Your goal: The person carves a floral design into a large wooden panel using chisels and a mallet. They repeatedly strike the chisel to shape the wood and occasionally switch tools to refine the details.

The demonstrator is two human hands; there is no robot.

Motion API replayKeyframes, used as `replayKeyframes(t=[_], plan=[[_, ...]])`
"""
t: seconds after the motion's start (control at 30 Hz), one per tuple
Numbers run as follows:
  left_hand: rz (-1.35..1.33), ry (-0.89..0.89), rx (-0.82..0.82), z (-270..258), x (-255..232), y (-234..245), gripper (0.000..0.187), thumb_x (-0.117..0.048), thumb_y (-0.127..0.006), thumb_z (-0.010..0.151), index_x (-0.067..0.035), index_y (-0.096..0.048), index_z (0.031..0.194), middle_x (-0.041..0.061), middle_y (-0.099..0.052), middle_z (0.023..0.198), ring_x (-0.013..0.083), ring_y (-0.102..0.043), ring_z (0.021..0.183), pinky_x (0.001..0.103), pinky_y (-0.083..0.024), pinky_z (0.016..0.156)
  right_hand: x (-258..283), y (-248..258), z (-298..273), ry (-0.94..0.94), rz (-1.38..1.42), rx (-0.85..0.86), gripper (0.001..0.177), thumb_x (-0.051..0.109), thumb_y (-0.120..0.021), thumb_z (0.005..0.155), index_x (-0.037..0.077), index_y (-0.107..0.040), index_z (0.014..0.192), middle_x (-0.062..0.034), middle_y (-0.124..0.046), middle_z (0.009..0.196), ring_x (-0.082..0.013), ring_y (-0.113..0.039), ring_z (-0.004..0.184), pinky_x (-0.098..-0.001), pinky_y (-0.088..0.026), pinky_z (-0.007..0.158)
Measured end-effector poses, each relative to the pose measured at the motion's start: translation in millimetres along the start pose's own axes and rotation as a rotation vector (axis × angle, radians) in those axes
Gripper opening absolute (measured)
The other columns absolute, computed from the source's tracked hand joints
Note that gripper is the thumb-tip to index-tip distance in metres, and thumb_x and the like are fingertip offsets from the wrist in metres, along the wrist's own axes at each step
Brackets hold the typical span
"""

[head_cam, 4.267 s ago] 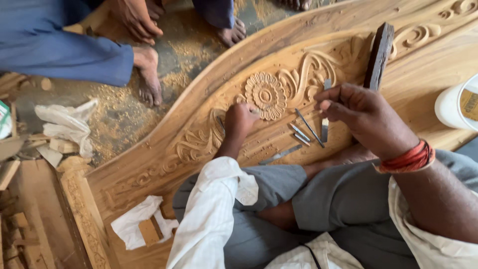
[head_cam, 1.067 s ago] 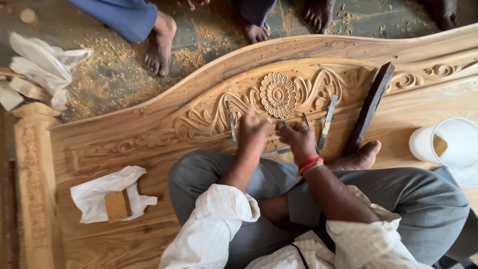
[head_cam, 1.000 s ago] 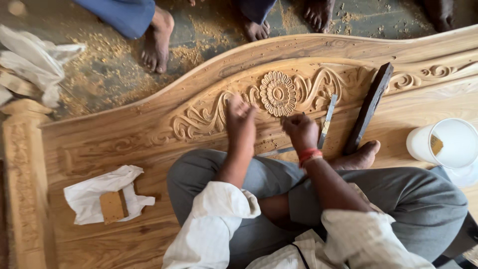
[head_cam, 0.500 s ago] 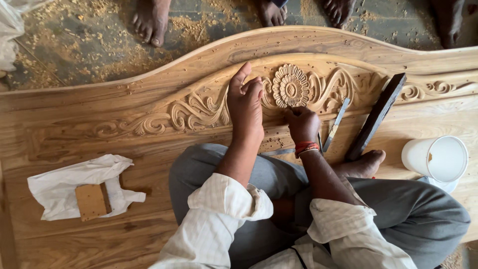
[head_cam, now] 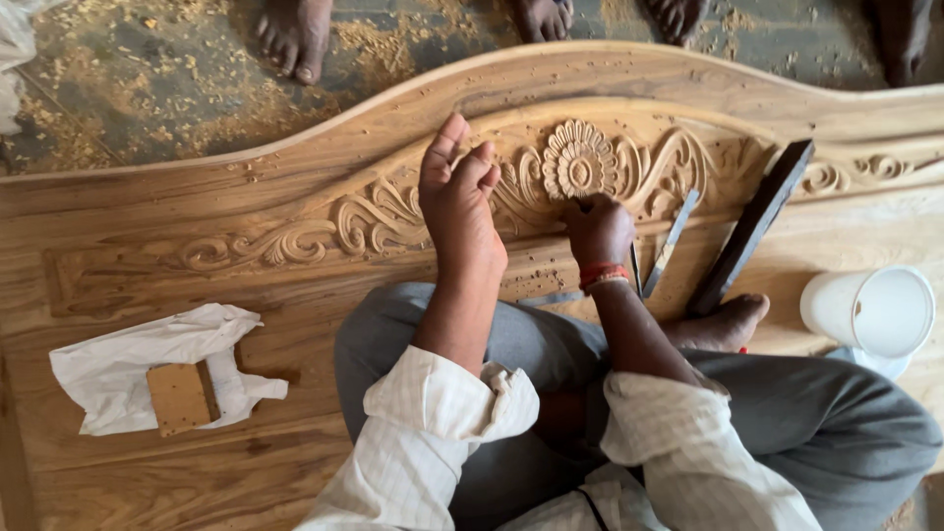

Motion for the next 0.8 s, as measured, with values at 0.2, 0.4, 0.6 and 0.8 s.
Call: replayKeyframes(t=[0.2, 0.4, 0.6, 0.8], plan=[[0.038, -0.01, -0.017, 1.3, -3.0, 0.3, 0.052, 0.004, -0.067, 0.091, -0.001, -0.058, 0.143, 0.01, -0.059, 0.138, 0.0103, -0.062, 0.092, 0.024, -0.052, 0.074, 12.9, 4.1, 3.5, 0.051, -0.094, 0.038, 0.02, 0.032, -0.081, 0.079, 0.012, -0.083, 0.083, -0.0139, -0.075, 0.075, -0.0319, -0.072, 0.067, -0.0429, -0.057, 0.065], [0.078, 0.028, -0.056, -2.6, 1.4, 9.9, 0.054, 0.005, -0.061, 0.087, -0.003, -0.059, 0.14, 0.009, -0.061, 0.138, 0.0117, -0.067, 0.099, 0.024, -0.055, 0.079, 8.9, -1.8, 1.7, 0.031, -0.04, 0.032, 0.021, 0.032, -0.078, 0.083, 0.01, -0.08, 0.083, -0.0116, -0.075, 0.074, -0.0276, -0.073, 0.065, -0.04, -0.058, 0.066], [0.108, 0.023, -0.021, 5.9, 13.9, 13.1, 0.052, 0.006, -0.059, 0.088, -0.003, -0.06, 0.139, 0.008, -0.063, 0.135, 0.0121, -0.066, 0.098, 0.024, -0.054, 0.079, -0.5, -4.5, 1.5, 0.094, -0.017, 0.049, 0.021, 0.03, -0.078, 0.083, 0.009, -0.08, 0.083, -0.0119, -0.074, 0.074, -0.0285, -0.072, 0.064, -0.0408, -0.058, 0.065], [0.129, 0.055, 0.028, 16.0, 27.3, 13.5, 0.05, 0.008, -0.054, 0.085, -0.001, -0.062, 0.134, 0.008, -0.067, 0.125, 0.013, -0.066, 0.091, 0.024, -0.053, 0.073, 4.0, 0.6, 4.8, 0.177, 0.005, 0.024, 0.017, 0.028, -0.077, 0.082, 0.011, -0.08, 0.082, -0.0117, -0.075, 0.075, -0.0289, -0.071, 0.065, -0.0424, -0.057, 0.065]])
Point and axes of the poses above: each hand's wrist, its own z-axis towards the middle knuckle, its own y-axis out of the back of the hand, x = y × z, the point moved 4 cm from there along z, towards the middle knuckle
